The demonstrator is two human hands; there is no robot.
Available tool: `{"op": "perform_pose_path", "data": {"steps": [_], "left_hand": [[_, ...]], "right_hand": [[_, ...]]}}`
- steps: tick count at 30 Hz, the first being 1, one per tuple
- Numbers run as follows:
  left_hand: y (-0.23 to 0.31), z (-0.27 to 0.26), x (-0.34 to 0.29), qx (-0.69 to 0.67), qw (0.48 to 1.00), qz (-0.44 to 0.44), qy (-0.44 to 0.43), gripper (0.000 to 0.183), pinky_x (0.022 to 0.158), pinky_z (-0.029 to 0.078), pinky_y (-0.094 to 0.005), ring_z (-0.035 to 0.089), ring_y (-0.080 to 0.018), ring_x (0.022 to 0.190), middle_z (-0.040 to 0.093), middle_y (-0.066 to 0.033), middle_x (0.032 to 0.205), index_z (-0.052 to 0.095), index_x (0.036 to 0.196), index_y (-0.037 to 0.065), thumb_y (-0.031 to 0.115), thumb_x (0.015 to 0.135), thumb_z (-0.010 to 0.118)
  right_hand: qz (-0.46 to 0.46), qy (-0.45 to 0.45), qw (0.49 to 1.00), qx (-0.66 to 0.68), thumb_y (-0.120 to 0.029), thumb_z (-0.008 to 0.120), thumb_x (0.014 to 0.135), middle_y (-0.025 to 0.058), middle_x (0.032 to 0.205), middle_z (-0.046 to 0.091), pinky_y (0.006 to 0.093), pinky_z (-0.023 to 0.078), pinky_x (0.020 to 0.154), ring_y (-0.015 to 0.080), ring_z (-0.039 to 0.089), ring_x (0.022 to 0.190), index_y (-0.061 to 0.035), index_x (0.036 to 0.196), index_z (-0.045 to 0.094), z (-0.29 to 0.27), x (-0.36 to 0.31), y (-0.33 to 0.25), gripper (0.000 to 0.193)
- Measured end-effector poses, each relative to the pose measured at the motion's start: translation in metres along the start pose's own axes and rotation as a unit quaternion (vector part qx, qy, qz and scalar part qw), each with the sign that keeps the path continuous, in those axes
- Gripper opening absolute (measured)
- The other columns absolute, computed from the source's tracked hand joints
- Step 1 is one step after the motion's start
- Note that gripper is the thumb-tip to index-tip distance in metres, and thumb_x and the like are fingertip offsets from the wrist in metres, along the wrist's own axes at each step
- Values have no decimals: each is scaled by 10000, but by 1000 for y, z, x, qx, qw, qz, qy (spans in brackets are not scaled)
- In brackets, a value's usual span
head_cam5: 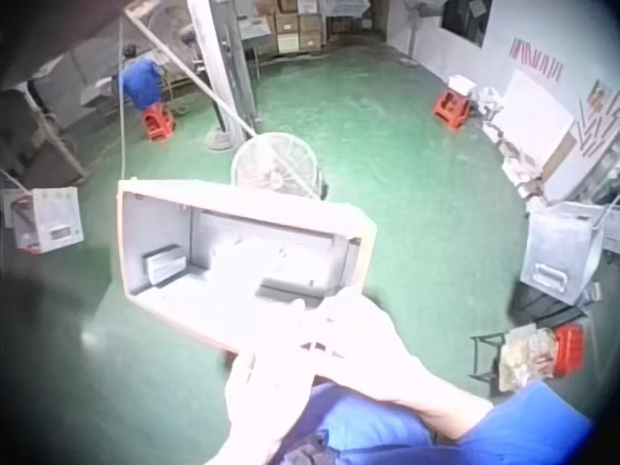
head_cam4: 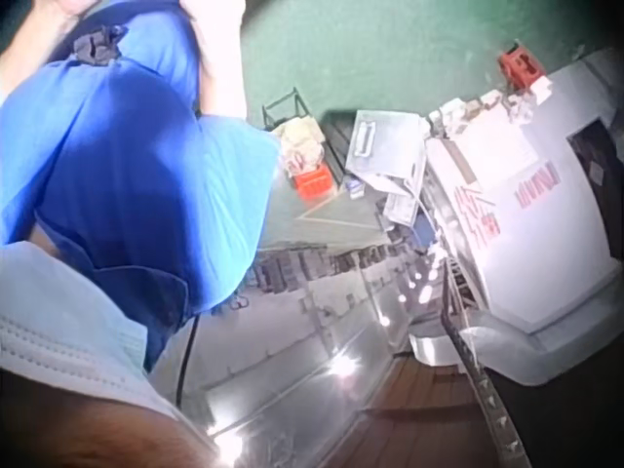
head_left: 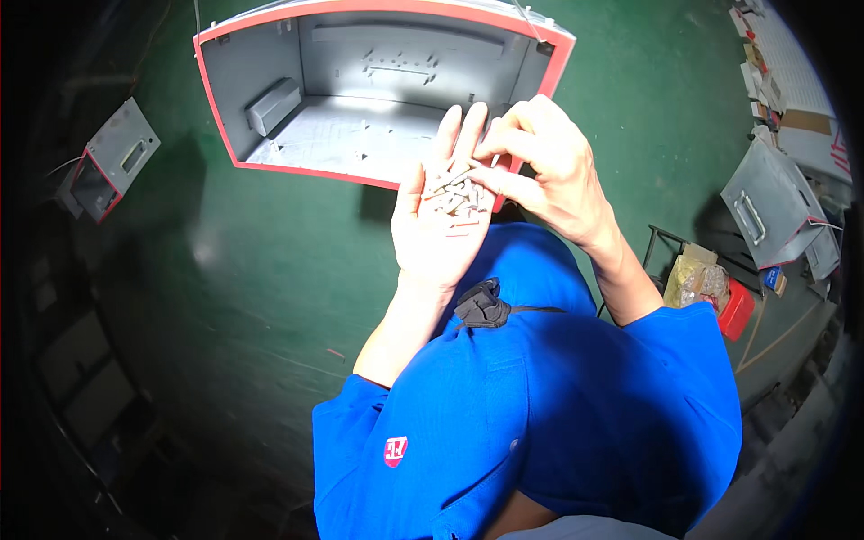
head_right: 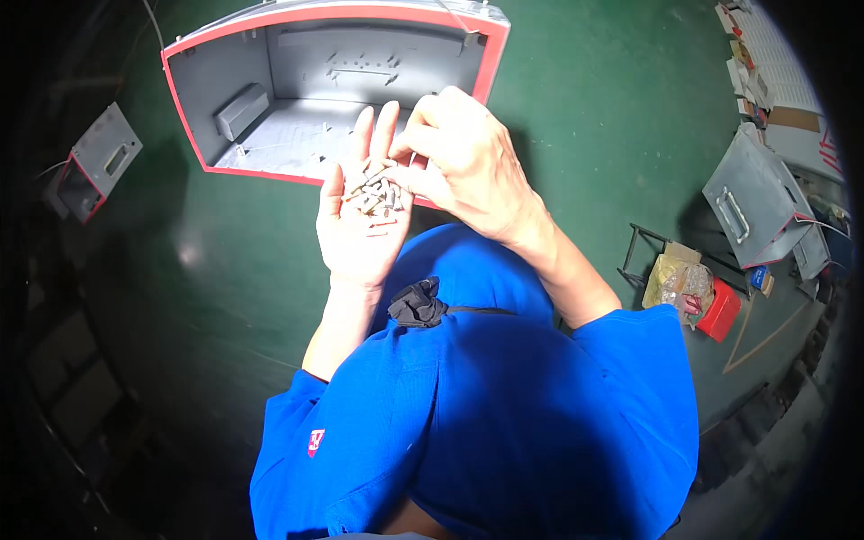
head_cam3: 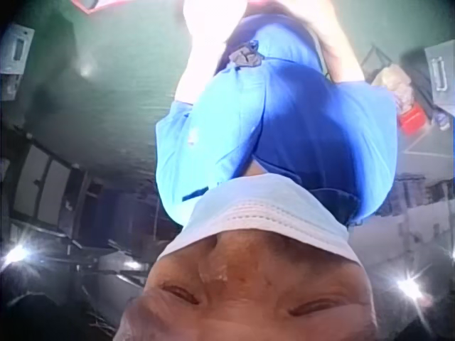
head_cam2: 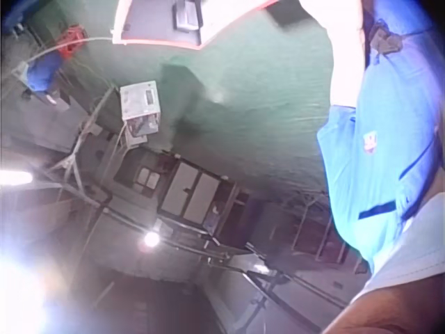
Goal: Assembling and checking the alignment of various metal enclosure boxes on a factory floor.
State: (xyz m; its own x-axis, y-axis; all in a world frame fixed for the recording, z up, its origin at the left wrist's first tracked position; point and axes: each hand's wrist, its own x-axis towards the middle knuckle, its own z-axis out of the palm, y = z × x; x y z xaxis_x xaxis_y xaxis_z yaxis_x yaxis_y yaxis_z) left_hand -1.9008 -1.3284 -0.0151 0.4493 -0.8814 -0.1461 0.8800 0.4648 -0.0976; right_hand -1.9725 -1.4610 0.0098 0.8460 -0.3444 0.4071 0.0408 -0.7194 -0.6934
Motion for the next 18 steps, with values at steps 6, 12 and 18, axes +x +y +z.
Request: {"op": "perform_pose_path", "data": {"steps": [6, 12, 18], "left_hand": [[-28, -6, 3, -39, 999, -4, 34, 567, 1119, 205, -418, 231, -281, 1369, 187, -121, 1506, 235, 1437, 84, 231, 915, 402], [-50, -11, -2, -65, 994, 41, 73, 520, 1144, 145, -447, 177, -296, 1386, 216, -103, 1497, 244, 1427, 65, 195, 934, 345], [-54, -25, -3, -66, 993, 63, 74, 498, 1149, 136, -455, 171, -295, 1388, 242, -125, 1483, 251, 1420, 60, 182, 946, 339]], "right_hand": [[36, -33, 996, 69, -148, 708, 688, 42, 707, 554, 314, 453, 623, 184, 537, 688, -47, 737, 633, -17, -19, 20, 135], [230, 45, 897, 374, -39, 621, 820, 73, 775, 630, 249, 520, 658, 120, 631, 708, 4, 837, 574, -32, -37, 56, 66], [252, 118, 898, 341, -53, 642, 828, 51, 759, 643, 224, 523, 640, 100, 639, 699, 14, 850, 617, -11, -45, 103, 75]]}}
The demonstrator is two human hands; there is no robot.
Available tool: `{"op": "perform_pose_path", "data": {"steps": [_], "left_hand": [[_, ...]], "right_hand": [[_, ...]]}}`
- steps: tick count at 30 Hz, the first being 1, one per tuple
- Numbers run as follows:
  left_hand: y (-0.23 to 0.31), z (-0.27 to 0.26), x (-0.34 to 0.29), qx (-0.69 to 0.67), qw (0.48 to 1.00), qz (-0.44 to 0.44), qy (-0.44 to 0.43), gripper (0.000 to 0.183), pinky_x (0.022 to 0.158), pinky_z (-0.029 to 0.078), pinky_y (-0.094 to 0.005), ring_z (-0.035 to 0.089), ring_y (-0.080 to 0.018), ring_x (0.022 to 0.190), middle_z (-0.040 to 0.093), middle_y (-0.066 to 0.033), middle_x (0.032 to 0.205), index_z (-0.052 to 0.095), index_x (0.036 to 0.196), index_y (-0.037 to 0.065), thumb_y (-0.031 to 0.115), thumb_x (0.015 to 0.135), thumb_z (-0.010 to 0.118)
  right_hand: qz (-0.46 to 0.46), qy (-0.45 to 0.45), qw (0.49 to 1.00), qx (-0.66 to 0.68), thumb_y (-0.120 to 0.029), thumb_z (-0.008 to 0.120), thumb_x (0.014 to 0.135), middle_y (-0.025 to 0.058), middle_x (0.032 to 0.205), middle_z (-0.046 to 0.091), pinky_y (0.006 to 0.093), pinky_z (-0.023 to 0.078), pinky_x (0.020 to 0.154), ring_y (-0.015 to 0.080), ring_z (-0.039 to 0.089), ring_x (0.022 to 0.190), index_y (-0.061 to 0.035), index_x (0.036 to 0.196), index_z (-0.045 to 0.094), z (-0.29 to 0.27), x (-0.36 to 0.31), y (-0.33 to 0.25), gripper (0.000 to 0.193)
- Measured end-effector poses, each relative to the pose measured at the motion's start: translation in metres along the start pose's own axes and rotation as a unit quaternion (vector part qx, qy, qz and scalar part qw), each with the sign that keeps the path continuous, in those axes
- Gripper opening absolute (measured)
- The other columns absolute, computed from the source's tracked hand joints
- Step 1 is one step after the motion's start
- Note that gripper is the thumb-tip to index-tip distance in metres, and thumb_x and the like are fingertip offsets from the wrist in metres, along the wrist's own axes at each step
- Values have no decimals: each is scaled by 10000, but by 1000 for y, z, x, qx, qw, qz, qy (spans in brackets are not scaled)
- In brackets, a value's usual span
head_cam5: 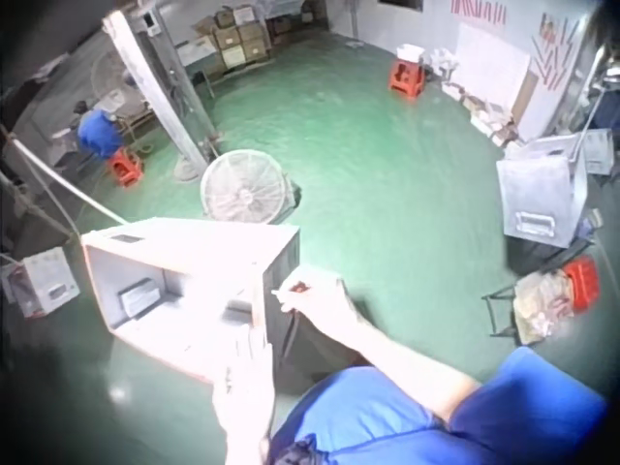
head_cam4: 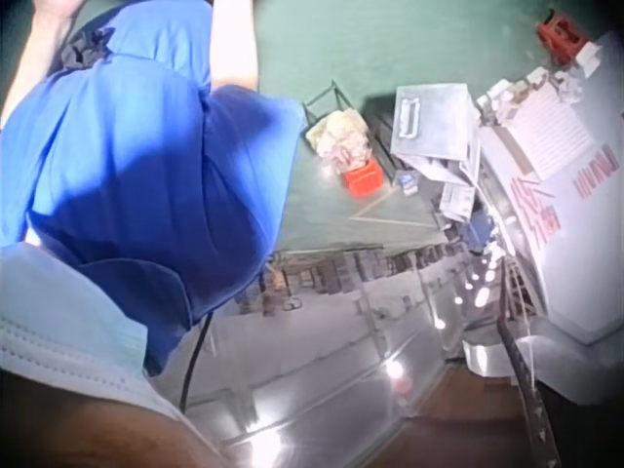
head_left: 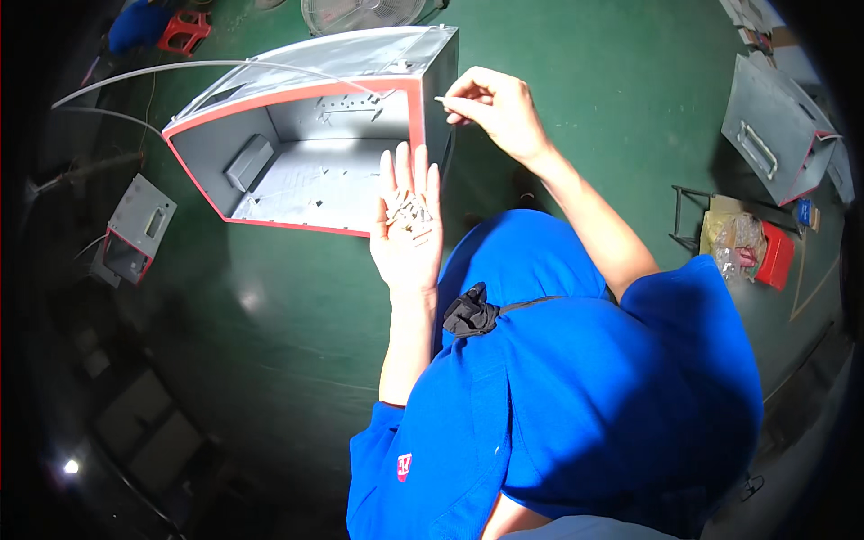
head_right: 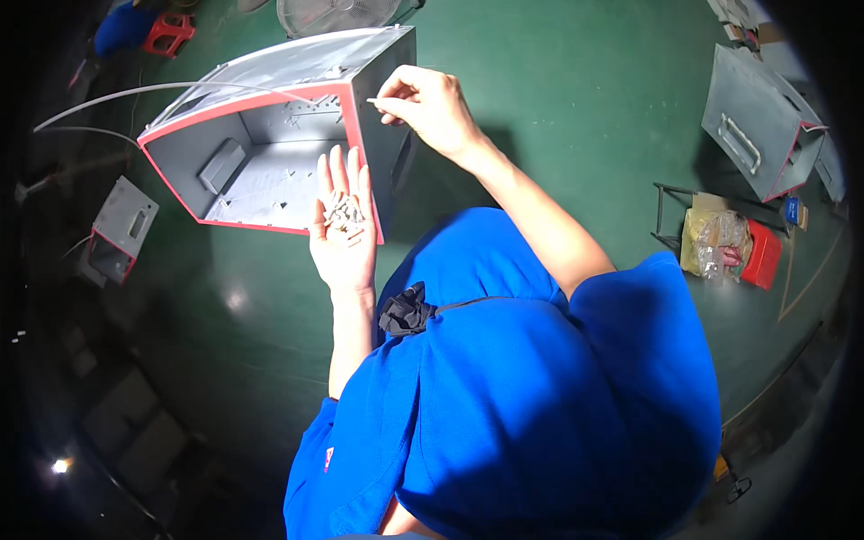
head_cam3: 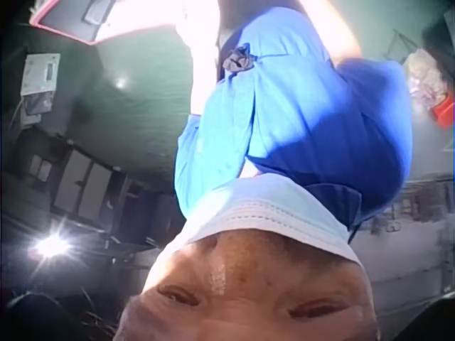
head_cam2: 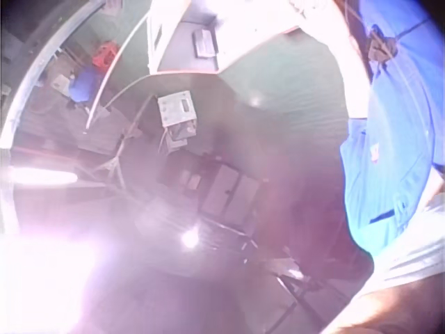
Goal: Assembling and checking the alignment of various metal enclosure boxes on a factory floor.
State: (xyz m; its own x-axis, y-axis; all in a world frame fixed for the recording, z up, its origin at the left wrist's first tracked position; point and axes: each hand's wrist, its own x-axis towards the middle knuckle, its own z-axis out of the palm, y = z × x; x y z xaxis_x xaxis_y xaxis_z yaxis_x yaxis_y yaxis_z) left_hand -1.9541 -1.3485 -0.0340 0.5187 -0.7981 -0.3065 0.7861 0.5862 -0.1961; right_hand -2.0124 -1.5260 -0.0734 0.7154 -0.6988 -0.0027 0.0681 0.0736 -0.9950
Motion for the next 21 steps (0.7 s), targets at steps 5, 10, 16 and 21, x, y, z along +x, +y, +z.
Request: {"op": "perform_pose_path", "data": {"steps": [5, 10, 16, 21], "left_hand": [[7, -6, -6, -13, 1000, 13, 5, 521, 1148, 150, -444, 188, -289, 1384, 270, -118, 1474, 248, 1424, 63, 122, 913, 335], [14, -11, -14, -40, 999, -1, 6, 519, 1147, 147, -443, 202, -288, 1381, 278, -133, 1468, 241, 1417, 25, 116, 916, 343], [31, -26, -22, -44, 999, -18, 2, 519, 1138, 187, -451, 236, -327, 1361, 326, -180, 1431, 276, 1395, -7, 74, 896, 396], [45, -41, -27, -8, 1000, -15, -14, 492, 1133, 209, -449, 270, -328, 1345, 319, -209, 1423, 272, 1395, -10, 95, 922, 359]], "right_hand": [[-32, 3, 998, 46, -33, 654, 817, 51, 762, 649, 217, 522, 633, 101, 641, 692, 19, 830, 627, 18, -7, 2, 60], [-52, 7, 998, 21, -24, 661, 808, 51, 761, 649, 219, 522, 638, 104, 640, 688, 23, 817, 629, 25, -18, 2, 58], [-245, 3, 963, -116, 22, 656, 759, 77, 764, 654, 245, 507, 654, 128, 631, 710, 33, 811, 652, 38, -35, 1, 53], [-332, 1, 930, -160, 47, 685, 711, 101, 796, 654, 261, 506, 662, 177, 638, 733, 25, 788, 642, 46, -45, 9, 91]]}}
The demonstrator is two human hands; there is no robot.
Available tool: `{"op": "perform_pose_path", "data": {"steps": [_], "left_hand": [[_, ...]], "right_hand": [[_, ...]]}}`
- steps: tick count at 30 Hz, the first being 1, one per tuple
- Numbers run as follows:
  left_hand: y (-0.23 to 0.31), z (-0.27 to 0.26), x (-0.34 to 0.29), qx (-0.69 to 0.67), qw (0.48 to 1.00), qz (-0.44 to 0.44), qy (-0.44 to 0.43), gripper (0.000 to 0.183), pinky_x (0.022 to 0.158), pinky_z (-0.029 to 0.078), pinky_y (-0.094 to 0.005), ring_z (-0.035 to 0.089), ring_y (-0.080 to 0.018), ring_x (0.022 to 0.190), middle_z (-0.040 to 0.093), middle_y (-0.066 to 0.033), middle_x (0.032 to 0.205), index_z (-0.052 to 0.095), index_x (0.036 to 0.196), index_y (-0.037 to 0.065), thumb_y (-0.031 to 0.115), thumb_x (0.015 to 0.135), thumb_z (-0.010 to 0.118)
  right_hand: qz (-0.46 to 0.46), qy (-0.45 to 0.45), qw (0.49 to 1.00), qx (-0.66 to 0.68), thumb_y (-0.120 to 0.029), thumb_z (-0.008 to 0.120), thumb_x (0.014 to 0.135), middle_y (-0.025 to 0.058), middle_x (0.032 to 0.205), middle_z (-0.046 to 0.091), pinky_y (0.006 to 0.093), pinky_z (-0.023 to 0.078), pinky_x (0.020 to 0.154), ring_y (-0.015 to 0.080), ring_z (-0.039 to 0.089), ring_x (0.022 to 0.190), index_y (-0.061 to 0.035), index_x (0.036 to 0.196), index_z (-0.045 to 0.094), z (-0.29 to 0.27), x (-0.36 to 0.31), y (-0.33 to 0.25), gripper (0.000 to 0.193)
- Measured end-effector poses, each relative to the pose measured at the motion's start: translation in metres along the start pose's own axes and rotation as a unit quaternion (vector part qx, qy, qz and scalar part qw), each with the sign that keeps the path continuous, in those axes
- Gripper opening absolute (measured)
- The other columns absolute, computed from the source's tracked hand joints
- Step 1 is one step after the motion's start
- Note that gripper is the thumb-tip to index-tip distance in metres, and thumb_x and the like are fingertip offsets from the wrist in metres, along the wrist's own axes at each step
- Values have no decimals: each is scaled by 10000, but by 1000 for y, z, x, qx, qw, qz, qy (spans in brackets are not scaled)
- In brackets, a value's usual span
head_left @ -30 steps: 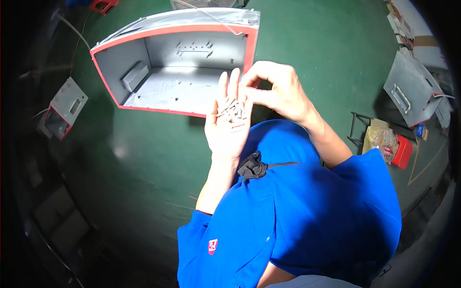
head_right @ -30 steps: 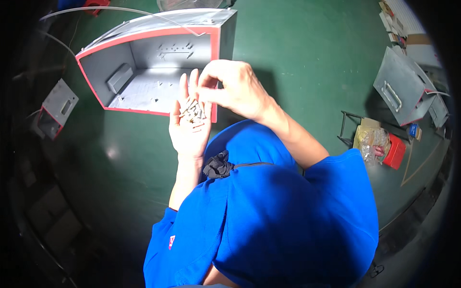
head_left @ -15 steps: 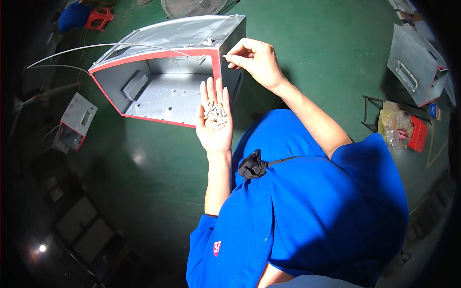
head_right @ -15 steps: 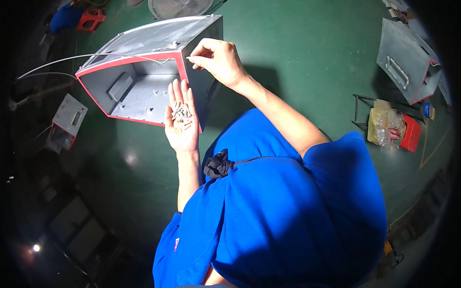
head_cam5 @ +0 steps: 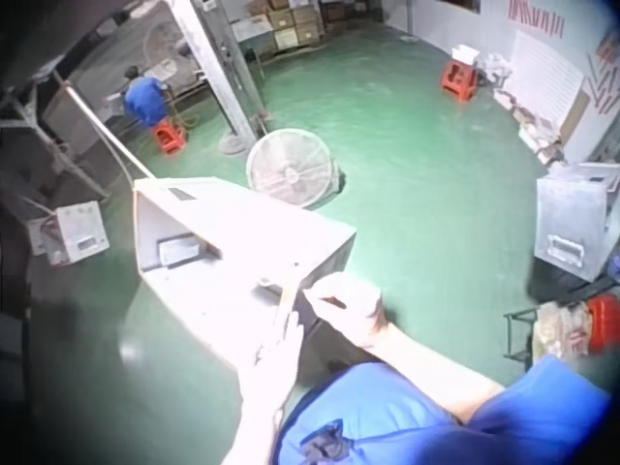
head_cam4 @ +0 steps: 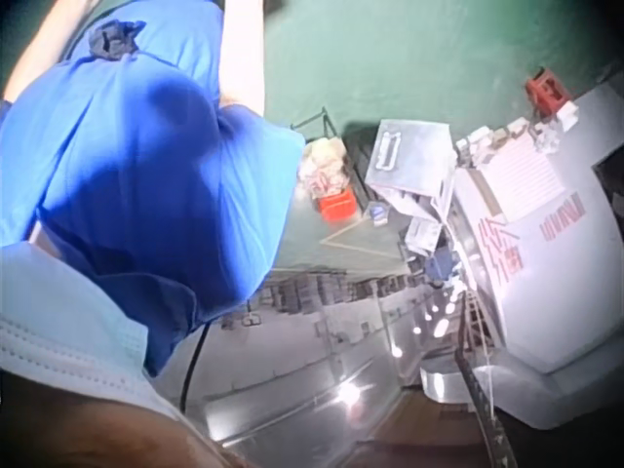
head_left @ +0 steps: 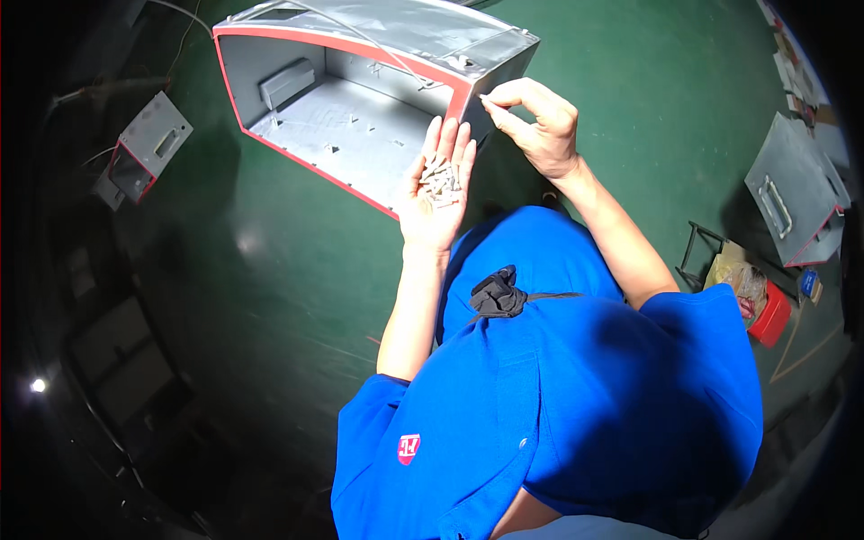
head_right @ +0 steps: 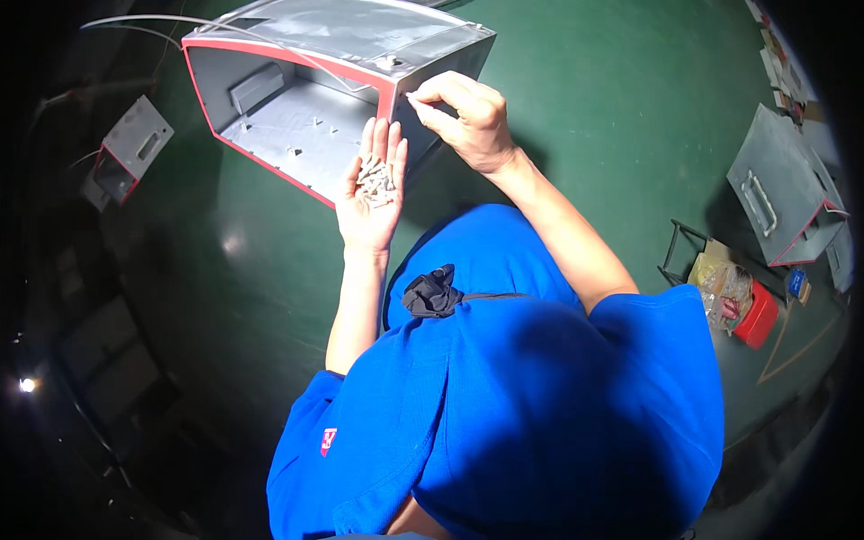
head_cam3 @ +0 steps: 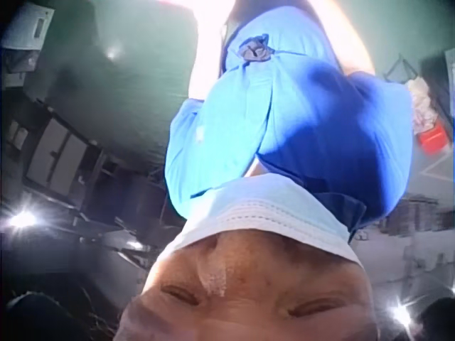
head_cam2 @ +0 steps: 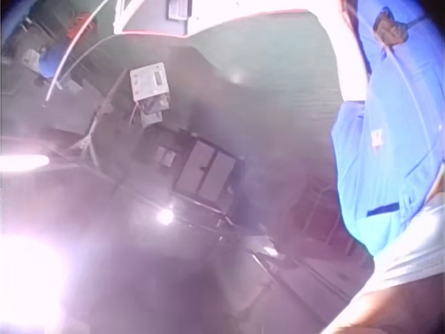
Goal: Assembling and checking the alignment of various metal enclosure boxes on a factory floor.
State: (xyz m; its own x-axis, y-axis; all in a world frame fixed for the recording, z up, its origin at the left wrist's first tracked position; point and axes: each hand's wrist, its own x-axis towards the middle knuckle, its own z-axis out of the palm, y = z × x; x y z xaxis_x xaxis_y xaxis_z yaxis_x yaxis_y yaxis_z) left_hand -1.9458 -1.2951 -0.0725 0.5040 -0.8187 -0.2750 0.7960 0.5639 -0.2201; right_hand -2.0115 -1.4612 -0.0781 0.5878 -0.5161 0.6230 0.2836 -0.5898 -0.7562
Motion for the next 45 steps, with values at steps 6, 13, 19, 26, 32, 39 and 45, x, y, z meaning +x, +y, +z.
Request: {"op": "perform_pose_path", "data": {"steps": [6, 13, 19, 26, 32, 39, 45], "left_hand": [[12, -13, -11, -18, 1000, 3, -23, 532, 1137, 195, -452, 259, -330, 1350, 299, -216, 1431, 255, 1398, -25, 65, 887, 371], [24, -24, -16, -4, 999, 3, -42, 534, 1135, 203, -450, 264, -335, 1347, 296, -229, 1428, 264, 1392, -34, 60, 880, 385], [27, -34, -14, 24, 998, 6, -51, 500, 1121, 230, -463, 288, -350, 1332, 343, -216, 1406, 309, 1380, -8, 73, 892, 383], [26, -46, -5, -39, 995, 10, -96, 510, 1127, 194, -474, 249, -353, 1349, 328, -190, 1426, 301, 1388, 4, 174, 910, 352], [20, -54, -18, 38, 992, -2, -119, 506, 988, 365, -380, 470, -265, 1164, 432, -157, 1341, 367, 1347, 16, 336, 955, 362], [-14, -43, -39, 140, 989, 37, 10, 405, 869, 447, -314, 574, -178, 984, 617, -78, 1035, 546, 1146, 57, 380, 960, 389], [-19, -37, -49, 132, 991, 2, 27, 315, 786, 481, -305, 594, -155, 926, 625, -34, 1028, 578, 1080, 104, 331, 969, 390]], "right_hand": [[-63, -7, 998, -12, 44, 702, 695, 106, 810, 655, 267, 512, 668, 188, 643, 742, 21, 792, 644, 10, -14, 2, 116], [-108, 1, 994, -24, 14, 711, 684, 102, 779, 644, 271, 513, 639, 190, 641, 709, 13, 784, 631, 26, -24, 3, 128], [130, 42, 980, 145, -35, 672, 799, 58, 762, 648, 235, 528, 609, 120, 640, 678, 19, 854, 631, 50, -34, -2, 87], [216, 1, 946, 243, -70, 697, 798, 30, 733, 626, 211, 496, 563, 80, 589, 616, 10, 827, 575, 42, -30, 8, 149], [-64, -274, 959, 34, -100, 681, 714, 58, 785, 579, 301, 496, 610, 206, 601, 698, -62, 883, 643, 31, -21, -36, 177], [-176, -408, 894, -52, -122, 692, 700, 71, 827, 529, 333, 472, 652, 237, 546, 766, -52, 891, 604, 20, -4, -45, 221], [-102, -455, 883, -54, -142, 681, 680, 75, 800, 498, 354, 454, 663, 242, 519, 755, -43, 854, 581, 17, -9, -54, 224]]}}
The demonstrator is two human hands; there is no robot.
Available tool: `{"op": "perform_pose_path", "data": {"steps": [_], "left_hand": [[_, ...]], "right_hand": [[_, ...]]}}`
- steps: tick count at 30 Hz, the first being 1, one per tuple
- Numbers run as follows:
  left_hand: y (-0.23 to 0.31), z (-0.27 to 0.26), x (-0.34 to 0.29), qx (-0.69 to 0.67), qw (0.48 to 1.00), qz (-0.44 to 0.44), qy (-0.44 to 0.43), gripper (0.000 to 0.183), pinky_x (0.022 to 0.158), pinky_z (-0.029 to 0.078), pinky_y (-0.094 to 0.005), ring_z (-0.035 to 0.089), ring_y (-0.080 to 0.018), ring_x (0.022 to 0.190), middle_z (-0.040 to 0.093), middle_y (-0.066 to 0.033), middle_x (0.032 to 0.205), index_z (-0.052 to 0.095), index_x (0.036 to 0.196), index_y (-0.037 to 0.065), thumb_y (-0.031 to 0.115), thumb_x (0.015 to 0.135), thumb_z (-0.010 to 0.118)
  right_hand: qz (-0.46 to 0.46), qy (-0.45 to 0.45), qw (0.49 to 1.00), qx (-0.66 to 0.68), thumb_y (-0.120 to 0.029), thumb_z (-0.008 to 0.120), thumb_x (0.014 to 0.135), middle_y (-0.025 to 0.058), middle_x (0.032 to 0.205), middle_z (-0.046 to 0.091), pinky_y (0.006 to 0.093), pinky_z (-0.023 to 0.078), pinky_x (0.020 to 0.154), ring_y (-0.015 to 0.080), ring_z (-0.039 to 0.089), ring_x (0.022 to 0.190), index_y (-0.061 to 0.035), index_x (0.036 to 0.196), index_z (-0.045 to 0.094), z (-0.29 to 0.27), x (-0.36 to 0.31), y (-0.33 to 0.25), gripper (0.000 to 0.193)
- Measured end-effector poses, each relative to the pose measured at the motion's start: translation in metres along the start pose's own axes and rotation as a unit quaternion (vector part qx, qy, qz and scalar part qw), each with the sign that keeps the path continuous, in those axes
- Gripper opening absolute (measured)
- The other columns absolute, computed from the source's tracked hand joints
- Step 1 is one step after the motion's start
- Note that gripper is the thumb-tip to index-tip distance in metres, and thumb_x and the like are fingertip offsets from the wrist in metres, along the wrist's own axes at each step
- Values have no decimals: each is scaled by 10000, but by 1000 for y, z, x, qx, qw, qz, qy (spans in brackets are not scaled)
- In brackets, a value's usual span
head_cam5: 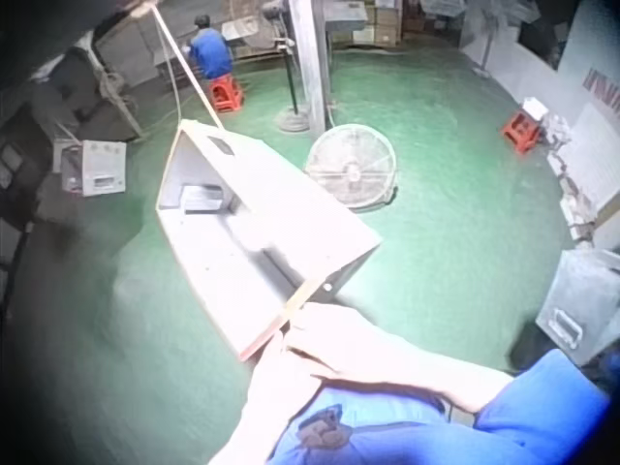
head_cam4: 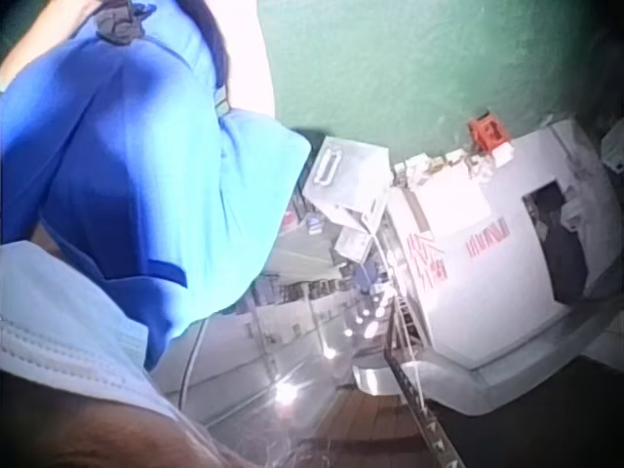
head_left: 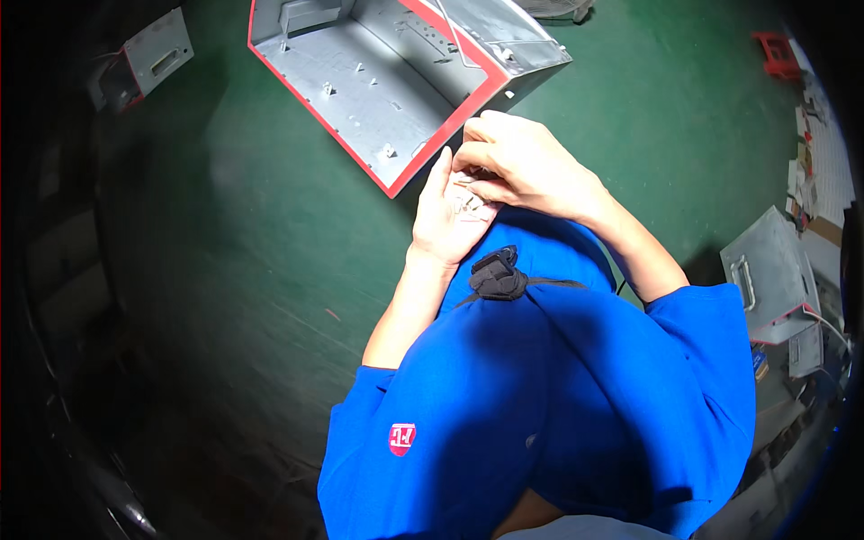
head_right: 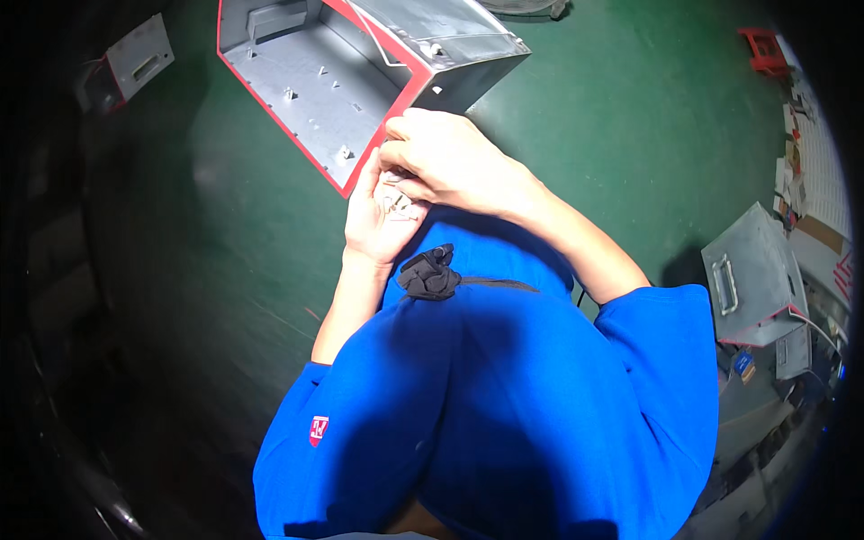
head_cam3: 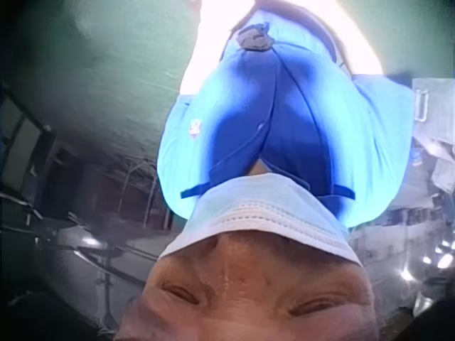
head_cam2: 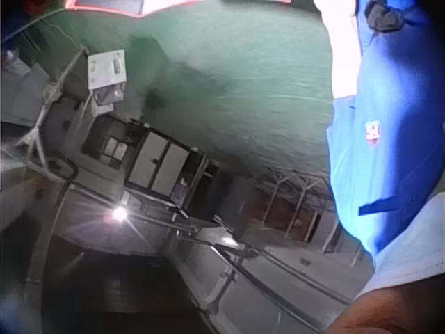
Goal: Assembling and checking the alignment of various metal enclosure boxes on a factory floor.
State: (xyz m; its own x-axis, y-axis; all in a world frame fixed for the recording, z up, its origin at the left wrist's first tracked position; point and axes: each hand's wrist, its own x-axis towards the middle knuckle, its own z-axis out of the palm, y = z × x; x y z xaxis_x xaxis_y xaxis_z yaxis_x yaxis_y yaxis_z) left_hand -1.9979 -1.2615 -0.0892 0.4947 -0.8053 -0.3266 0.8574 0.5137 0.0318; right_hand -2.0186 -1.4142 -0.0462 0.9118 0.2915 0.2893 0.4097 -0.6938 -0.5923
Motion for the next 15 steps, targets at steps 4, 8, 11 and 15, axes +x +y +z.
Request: {"op": "perform_pose_path", "data": {"steps": [4, 8, 11, 15], "left_hand": [[2, -18, -12, 14, 999, -47, -19, 318, 833, 471, -330, 580, -178, 958, 607, -59, 1030, 556, 1097, 79, 305, 973, 371], [3, -18, -14, 101, 995, -11, -1, 322, 841, 470, -333, 554, -193, 977, 576, -94, 1039, 541, 1114, 41, 274, 969, 372], [16, -19, -1, 14, 996, -92, 16, 302, 861, 477, -333, 558, -207, 949, 564, -111, 1033, 523, 1103, -18, 210, 960, 386], [13, 16, -1, 98, 962, -99, 233, 269, 656, 512, -269, 568, -165, 767, 554, -89, 873, 520, 1069, -49, 177, 939, 455]], "right_hand": [[20, 5, 999, 41, -128, 672, 679, 71, 764, 497, 355, 447, 657, 239, 517, 742, -46, 809, 573, 9, -10, -16, 183], [52, 59, 994, 73, -108, 663, 686, 63, 726, 493, 344, 432, 632, 226, 514, 722, -53, 776, 566, 13, -15, -22, 144], [63, 84, 990, 89, -113, 659, 688, 66, 725, 501, 346, 440, 636, 231, 524, 713, -46, 788, 558, 8, -12, -21, 157], [168, 199, 944, 203, -92, 659, 736, 46, 731, 547, 288, 457, 639, 153, 546, 678, -32, 805, 568, 14, -25, -31, 128]]}}
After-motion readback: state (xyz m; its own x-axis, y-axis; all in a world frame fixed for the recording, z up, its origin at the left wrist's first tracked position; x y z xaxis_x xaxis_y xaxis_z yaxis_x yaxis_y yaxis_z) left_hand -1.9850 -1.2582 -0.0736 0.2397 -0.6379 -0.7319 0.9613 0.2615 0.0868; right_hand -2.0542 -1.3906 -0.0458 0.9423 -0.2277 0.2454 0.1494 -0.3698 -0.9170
